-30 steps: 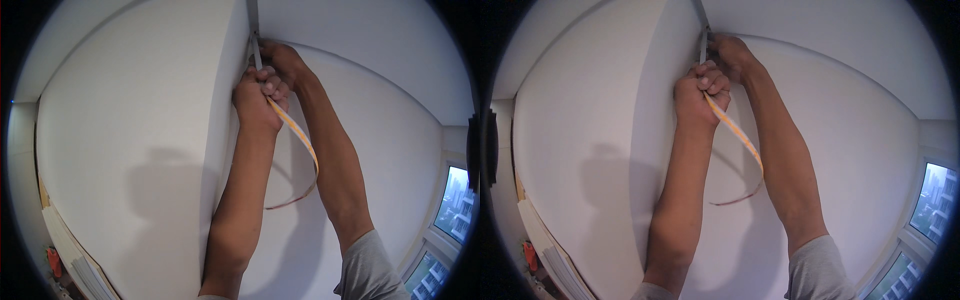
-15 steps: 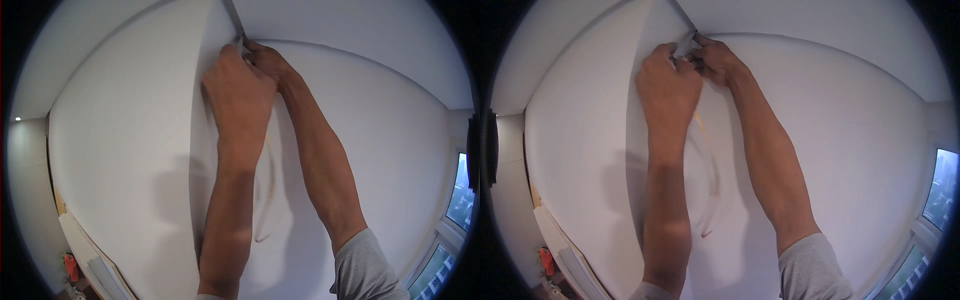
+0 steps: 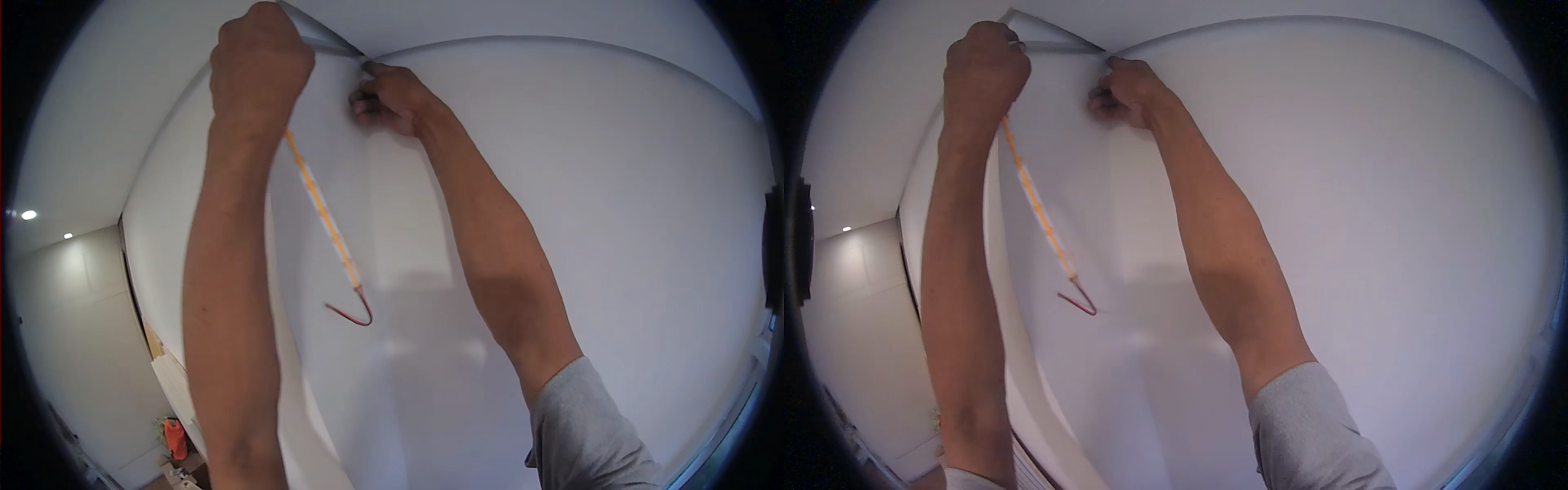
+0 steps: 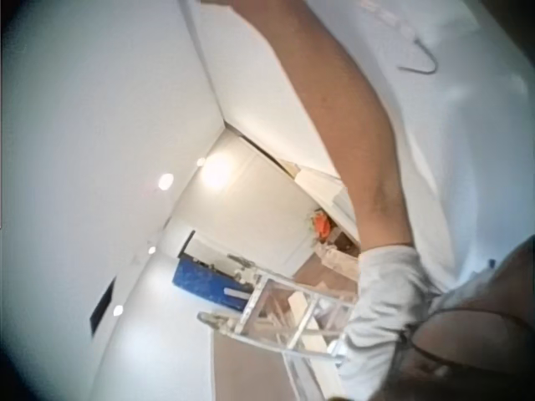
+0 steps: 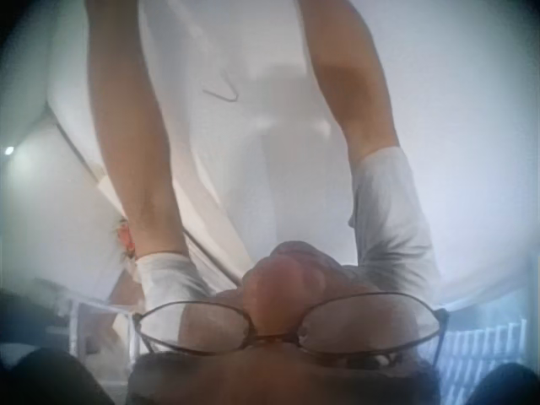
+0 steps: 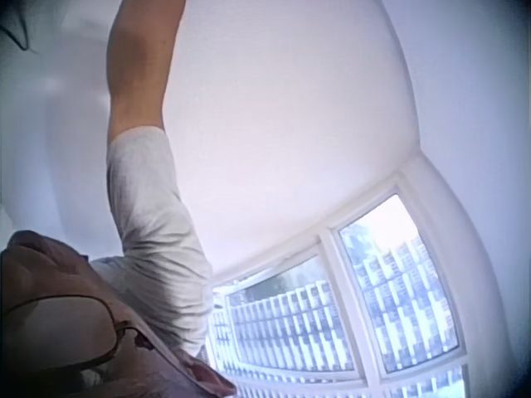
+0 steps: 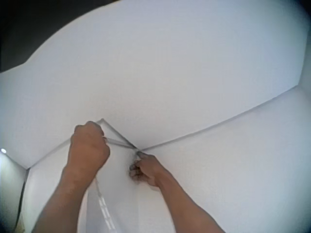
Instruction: The recorder is installing an LED strip into a ceiling cove.
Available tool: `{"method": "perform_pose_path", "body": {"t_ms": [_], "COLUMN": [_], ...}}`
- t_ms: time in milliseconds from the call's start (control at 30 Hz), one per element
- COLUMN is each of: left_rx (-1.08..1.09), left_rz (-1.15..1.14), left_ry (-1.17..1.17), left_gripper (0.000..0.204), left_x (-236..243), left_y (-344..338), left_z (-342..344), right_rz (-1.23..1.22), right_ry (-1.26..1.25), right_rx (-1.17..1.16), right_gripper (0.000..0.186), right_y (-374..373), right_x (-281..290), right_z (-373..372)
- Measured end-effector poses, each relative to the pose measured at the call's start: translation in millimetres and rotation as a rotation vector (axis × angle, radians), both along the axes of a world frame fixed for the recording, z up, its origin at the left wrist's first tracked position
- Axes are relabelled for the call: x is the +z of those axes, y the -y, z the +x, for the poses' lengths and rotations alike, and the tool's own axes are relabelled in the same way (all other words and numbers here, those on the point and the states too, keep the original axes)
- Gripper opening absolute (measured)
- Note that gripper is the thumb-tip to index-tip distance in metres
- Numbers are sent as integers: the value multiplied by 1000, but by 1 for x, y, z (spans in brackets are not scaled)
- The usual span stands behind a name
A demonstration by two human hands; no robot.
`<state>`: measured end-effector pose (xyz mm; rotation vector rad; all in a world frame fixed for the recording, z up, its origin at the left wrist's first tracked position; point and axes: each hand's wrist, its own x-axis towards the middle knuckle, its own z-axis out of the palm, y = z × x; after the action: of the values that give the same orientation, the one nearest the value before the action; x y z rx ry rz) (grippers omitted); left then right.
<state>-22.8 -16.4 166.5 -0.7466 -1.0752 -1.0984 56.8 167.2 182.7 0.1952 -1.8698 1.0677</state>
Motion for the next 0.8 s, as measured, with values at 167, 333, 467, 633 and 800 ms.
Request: {"method": "perform_pose_path", "body": {"t_ms": [167, 333, 467, 633, 800], "left_rx": [155, 149, 64, -119, -473], "left_rz": [-80, -180, -95, -130, -199], "left_ry": [109, 56, -62, -31, 11], "left_gripper": [29, 40, 51, 53, 41], "left_x": [19, 53, 58, 48, 42], "left_y": [22, 46, 53, 54, 56], "left_z": [5, -37, -52, -46, -53], "right_rz": [-170, -393, -392, -435, -428], "right_ry": [-84, -102, -137, -184, -266], "right_rx": [305, 975, 1245, 1799, 1960], "right_gripper": [33, 4, 10, 10, 11], "right_y": [-9, -24, -22, -17, -8], "right_x": [7, 12, 7, 1, -1], "right_z": [-9, -35, -61, -85, -97]}}
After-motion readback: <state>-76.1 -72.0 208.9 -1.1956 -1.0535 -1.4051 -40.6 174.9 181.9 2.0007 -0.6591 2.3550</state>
